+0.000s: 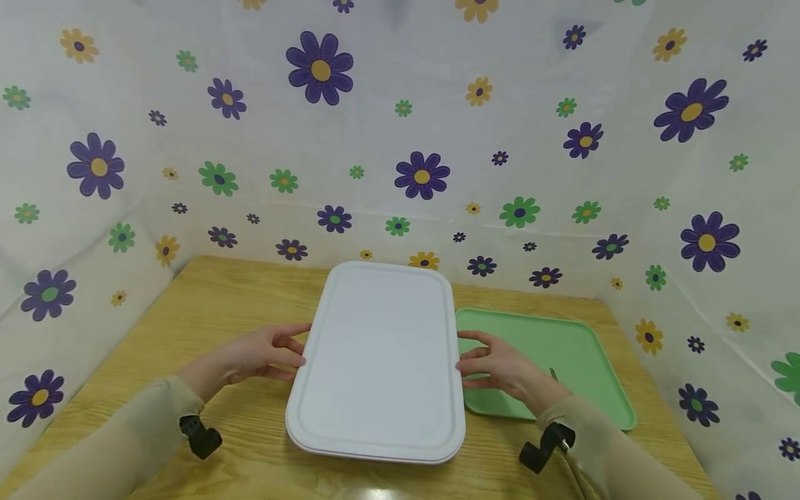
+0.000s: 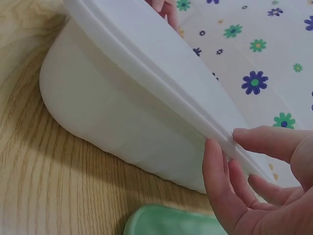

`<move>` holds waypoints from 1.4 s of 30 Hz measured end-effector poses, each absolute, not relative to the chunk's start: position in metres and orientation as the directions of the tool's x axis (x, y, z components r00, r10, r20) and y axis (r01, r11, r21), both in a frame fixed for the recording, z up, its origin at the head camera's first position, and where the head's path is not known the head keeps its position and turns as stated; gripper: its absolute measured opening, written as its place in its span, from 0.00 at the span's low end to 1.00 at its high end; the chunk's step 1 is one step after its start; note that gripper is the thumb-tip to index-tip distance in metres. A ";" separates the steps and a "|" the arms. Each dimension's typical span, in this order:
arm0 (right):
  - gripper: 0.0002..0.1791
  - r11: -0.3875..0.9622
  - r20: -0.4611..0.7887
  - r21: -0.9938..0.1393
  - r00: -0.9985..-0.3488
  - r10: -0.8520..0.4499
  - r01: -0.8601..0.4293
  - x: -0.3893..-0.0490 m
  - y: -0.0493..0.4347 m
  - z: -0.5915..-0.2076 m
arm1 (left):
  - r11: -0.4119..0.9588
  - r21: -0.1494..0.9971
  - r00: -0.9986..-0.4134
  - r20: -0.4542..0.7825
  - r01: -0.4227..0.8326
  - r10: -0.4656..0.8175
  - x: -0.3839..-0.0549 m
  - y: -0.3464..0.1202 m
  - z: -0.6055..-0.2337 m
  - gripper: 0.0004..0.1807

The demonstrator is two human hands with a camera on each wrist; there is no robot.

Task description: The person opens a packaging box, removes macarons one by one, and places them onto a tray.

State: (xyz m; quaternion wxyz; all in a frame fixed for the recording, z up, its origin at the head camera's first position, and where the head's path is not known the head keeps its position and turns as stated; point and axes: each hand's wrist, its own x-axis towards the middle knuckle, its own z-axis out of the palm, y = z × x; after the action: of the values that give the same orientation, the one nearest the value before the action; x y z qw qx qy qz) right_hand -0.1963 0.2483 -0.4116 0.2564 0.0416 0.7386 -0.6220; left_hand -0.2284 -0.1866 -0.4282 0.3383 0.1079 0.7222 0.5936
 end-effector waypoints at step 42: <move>0.42 0.105 -0.406 -0.914 -0.879 -0.248 0.392 -0.235 0.099 -0.377 | 0.502 0.847 -0.773 -0.435 -0.177 0.462 -0.240 -0.327 -0.369 0.50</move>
State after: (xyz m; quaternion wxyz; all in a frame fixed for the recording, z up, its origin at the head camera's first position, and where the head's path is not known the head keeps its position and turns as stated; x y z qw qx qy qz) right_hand -0.2349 0.0990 -0.3772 0.2402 0.0511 0.7034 -0.6671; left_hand -0.2400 -0.3265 -0.3689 0.3249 0.0887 0.8033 0.4912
